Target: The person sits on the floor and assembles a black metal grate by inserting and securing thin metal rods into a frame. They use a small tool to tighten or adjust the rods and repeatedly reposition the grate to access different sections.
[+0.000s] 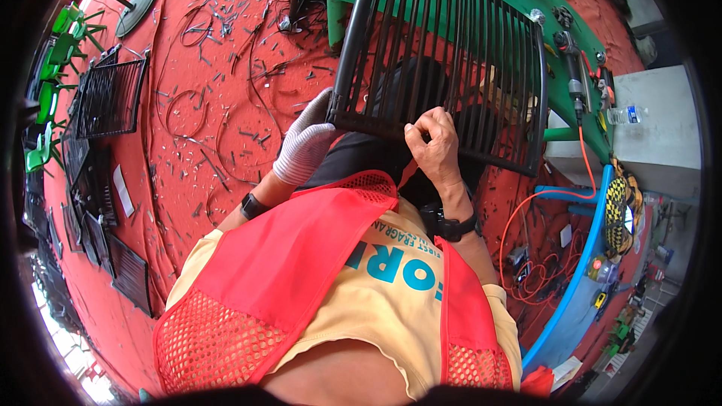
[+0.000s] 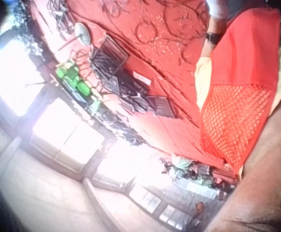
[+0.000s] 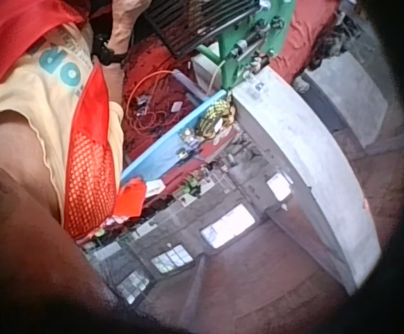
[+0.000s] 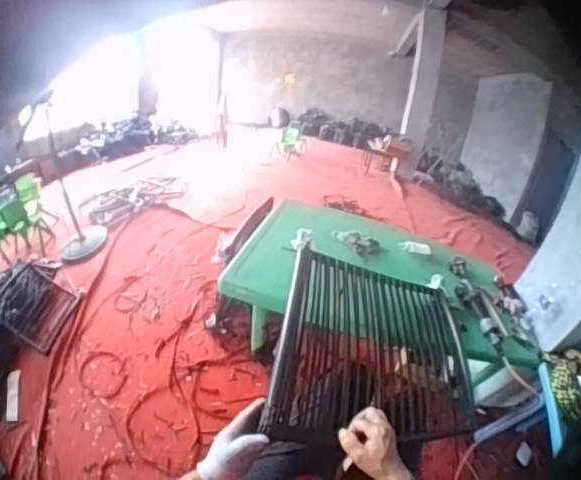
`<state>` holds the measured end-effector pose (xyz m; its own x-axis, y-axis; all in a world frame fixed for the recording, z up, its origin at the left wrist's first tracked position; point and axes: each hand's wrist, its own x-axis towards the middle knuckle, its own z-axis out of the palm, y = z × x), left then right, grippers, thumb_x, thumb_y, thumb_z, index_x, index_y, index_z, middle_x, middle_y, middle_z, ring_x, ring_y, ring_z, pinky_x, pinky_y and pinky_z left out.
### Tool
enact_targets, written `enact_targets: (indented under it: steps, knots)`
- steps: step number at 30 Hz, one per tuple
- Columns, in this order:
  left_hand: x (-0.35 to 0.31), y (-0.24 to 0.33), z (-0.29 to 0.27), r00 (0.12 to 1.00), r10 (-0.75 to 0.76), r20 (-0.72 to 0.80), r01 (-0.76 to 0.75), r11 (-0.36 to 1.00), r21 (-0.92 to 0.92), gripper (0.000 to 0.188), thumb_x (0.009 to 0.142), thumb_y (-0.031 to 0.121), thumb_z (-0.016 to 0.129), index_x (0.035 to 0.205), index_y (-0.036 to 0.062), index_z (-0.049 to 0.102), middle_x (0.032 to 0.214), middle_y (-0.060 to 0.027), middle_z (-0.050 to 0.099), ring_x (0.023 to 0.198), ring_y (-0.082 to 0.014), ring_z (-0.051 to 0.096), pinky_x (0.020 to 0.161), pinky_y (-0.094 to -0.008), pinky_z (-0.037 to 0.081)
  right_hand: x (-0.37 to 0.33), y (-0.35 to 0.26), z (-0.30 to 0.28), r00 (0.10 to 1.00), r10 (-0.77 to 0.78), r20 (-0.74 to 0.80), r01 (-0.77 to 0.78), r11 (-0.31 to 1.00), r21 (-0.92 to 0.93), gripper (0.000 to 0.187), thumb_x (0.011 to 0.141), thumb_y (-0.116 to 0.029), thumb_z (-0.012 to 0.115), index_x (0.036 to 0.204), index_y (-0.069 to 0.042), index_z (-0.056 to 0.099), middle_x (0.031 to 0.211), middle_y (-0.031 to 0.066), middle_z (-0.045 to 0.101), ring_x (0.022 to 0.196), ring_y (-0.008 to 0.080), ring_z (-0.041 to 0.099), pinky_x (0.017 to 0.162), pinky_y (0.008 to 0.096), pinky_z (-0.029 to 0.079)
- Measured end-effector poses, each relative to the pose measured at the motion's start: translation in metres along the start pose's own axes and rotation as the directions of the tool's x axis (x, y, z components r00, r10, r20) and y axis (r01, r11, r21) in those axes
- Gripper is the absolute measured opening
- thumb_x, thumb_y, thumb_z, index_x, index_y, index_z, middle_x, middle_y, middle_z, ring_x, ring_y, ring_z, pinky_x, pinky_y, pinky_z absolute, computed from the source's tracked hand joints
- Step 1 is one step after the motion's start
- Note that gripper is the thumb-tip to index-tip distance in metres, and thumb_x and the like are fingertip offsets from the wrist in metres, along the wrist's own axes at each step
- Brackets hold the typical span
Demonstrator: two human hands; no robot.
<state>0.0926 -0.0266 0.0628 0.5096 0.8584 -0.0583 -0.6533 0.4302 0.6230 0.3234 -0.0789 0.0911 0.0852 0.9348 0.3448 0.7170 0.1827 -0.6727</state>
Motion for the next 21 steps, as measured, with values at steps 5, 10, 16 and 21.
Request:
enact_targets:
  steps: [5, 10, 16, 21]
  knots:
    - [-0.007, -0.003, -0.002, 0.999, -0.033, -0.016, 0.031, 0.996, -0.081, 0.066, 0.081, 0.005, 0.057, 0.140, -0.0030, 0.029, 0.134, -0.0137, 0.045, 0.122, -0.0248, 0.046, 0.104, -0.0393, 0.037, 0.000, -0.002, -0.001, 1.000, 0.020, 0.005, -0.020, 1.000, -0.017, 0.018, 0.076, -0.004, 0.064, 0.065, -0.001, 0.050, 0.074, 0.0071, 0.048, 0.071, 0.0218, 0.050, 0.065, 0.0327, 0.042]
    - [-0.011, -0.004, -0.007, 0.997, -0.053, 0.059, 0.056, 0.997, -0.050, 0.063, 0.082, 0.011, 0.057, 0.139, -0.0024, 0.032, 0.133, -0.0138, 0.046, 0.121, -0.0238, 0.047, 0.103, -0.0392, 0.037, 0.001, -0.002, 0.000, 1.000, -0.006, -0.013, 0.006, 0.999, -0.032, 0.019, 0.074, -0.003, 0.065, 0.063, -0.002, 0.050, 0.072, 0.0065, 0.049, 0.070, 0.0220, 0.050, 0.063, 0.0333, 0.042]
    - [-0.013, -0.010, -0.014, 0.995, -0.103, 0.006, 0.102, 0.975, -0.196, 0.054, 0.088, 0.017, 0.052, 0.136, -0.0016, 0.037, 0.128, -0.0125, 0.051, 0.114, -0.0230, 0.053, 0.100, -0.0382, 0.040, 0.001, -0.001, -0.002, 1.000, 0.010, 0.017, -0.010, 0.999, -0.030, 0.019, 0.075, -0.003, 0.064, 0.063, -0.001, 0.049, 0.072, 0.0068, 0.048, 0.070, 0.0224, 0.050, 0.064, 0.0339, 0.042]
    - [-0.009, -0.015, -0.009, 0.993, -0.114, -0.003, 0.111, 0.972, -0.206, 0.047, 0.093, 0.025, 0.050, 0.133, 0.0010, 0.043, 0.125, -0.0100, 0.055, 0.112, -0.0224, 0.054, 0.098, -0.0371, 0.042, 0.000, -0.001, -0.003, 1.000, 0.002, 0.024, -0.001, 0.999, -0.035, 0.019, 0.076, -0.003, 0.063, 0.064, -0.001, 0.048, 0.073, 0.0070, 0.048, 0.070, 0.0225, 0.050, 0.065, 0.0342, 0.042]
